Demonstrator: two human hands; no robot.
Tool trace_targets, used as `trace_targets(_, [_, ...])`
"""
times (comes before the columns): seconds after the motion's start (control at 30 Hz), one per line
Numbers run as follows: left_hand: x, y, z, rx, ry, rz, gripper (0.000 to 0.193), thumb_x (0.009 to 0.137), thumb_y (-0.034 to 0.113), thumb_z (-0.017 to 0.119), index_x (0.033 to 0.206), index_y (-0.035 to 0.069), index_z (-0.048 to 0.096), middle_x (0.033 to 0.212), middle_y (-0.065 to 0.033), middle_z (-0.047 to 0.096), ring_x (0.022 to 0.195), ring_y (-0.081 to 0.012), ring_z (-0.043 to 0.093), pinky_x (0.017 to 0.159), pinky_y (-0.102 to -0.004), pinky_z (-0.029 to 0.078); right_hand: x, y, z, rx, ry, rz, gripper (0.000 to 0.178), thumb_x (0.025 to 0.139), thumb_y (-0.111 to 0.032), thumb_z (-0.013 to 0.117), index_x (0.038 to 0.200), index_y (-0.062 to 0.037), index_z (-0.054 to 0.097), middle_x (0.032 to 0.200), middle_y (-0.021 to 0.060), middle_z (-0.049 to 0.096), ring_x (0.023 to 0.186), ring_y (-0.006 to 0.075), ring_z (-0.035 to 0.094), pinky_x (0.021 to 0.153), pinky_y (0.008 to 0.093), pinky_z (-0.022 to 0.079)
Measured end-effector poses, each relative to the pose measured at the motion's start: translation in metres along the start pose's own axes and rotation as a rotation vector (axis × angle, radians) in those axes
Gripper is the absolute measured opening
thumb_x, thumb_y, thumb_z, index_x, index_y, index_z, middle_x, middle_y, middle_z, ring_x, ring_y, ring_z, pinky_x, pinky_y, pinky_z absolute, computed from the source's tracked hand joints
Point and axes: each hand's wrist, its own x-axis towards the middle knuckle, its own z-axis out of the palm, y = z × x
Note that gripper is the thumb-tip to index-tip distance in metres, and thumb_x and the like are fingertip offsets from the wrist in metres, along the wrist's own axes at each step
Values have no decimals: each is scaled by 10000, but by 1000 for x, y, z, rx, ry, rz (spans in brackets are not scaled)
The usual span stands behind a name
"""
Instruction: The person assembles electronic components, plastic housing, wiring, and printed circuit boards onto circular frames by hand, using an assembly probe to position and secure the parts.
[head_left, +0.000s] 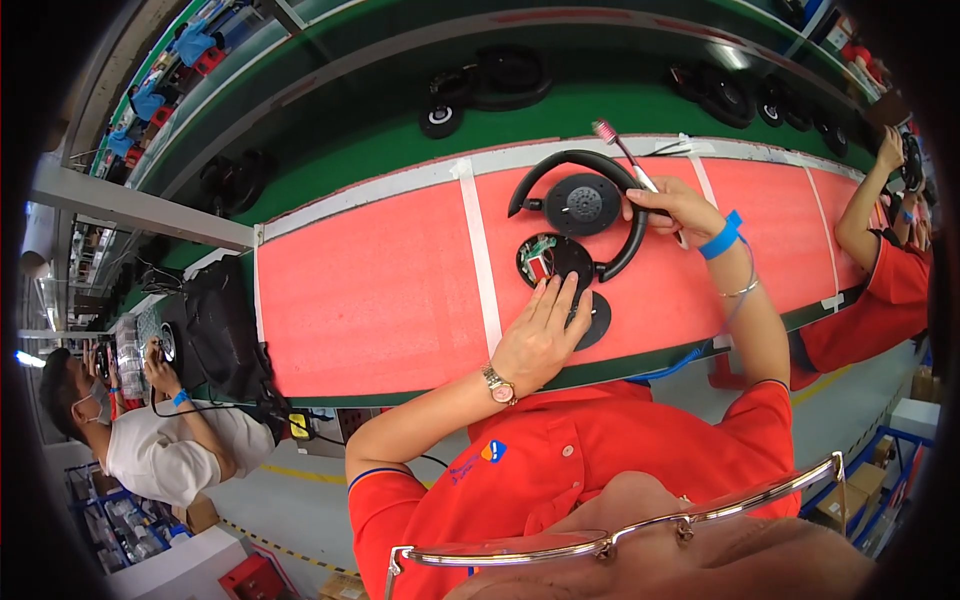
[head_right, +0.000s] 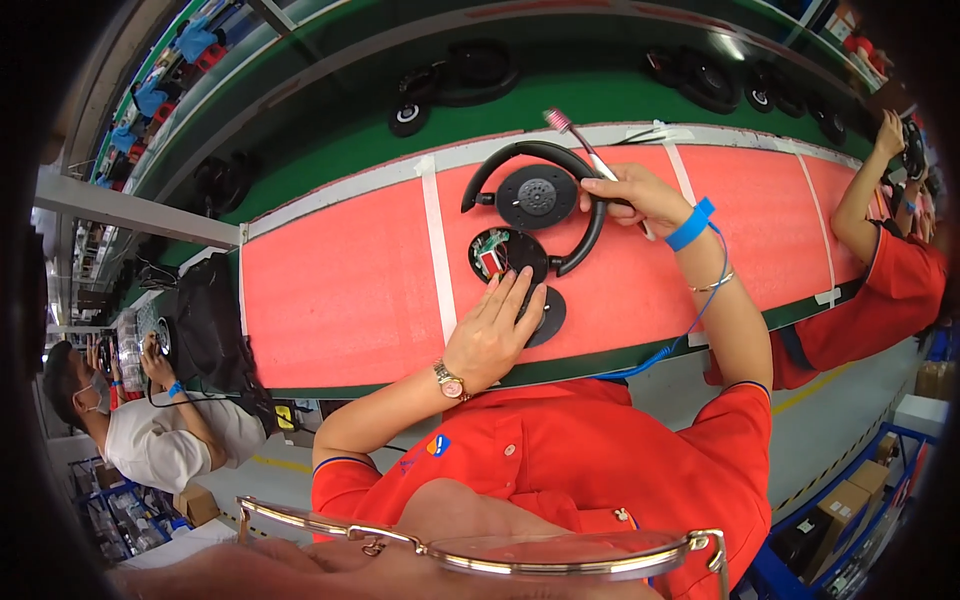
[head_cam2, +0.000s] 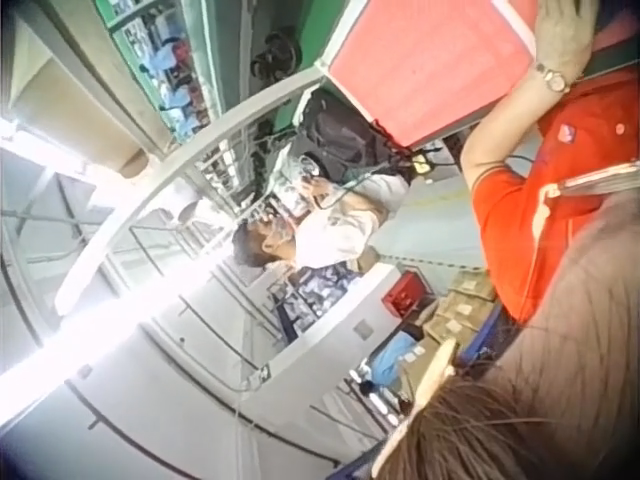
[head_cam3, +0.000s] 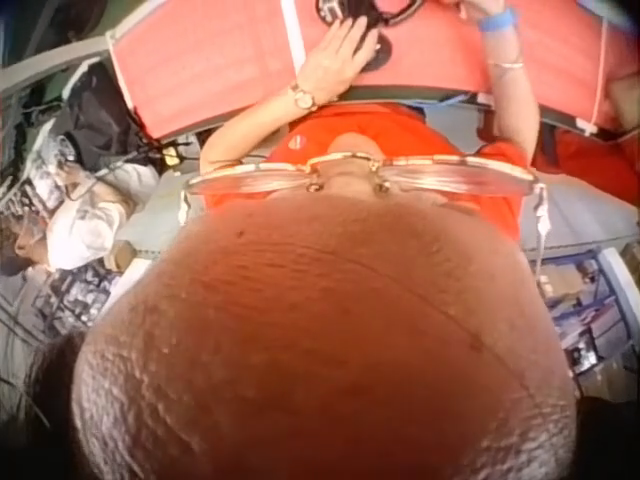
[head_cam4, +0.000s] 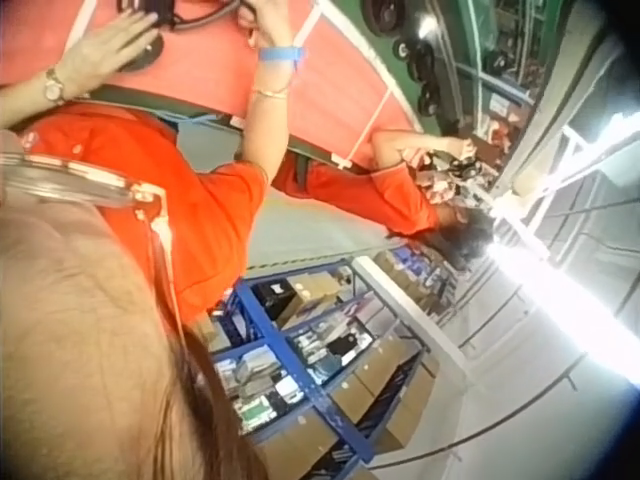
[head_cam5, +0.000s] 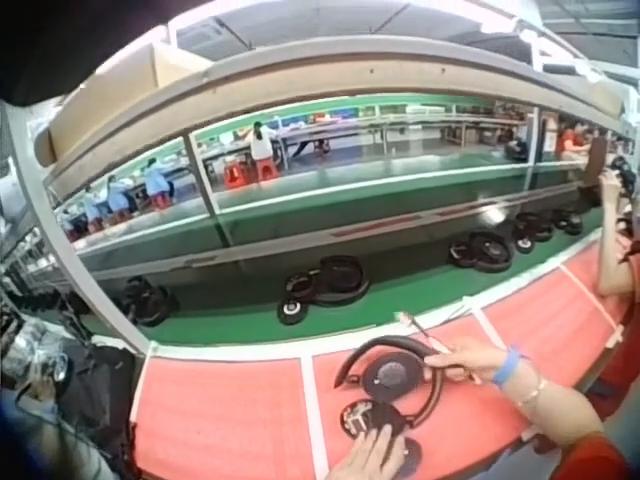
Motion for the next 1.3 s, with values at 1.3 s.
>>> trace_targets(1.3, [236, -145, 88, -53, 276, -304, 444, 834, 236, 562, 1243, 72, 500, 1349, -124, 439, 1312, -328, 316, 1072, -601, 183, 66, 21, -77, 878, 561, -455, 189, 886, -144, 604, 872, 36, 545, 574, 21, 396, 440, 74, 302, 399, 209, 228])
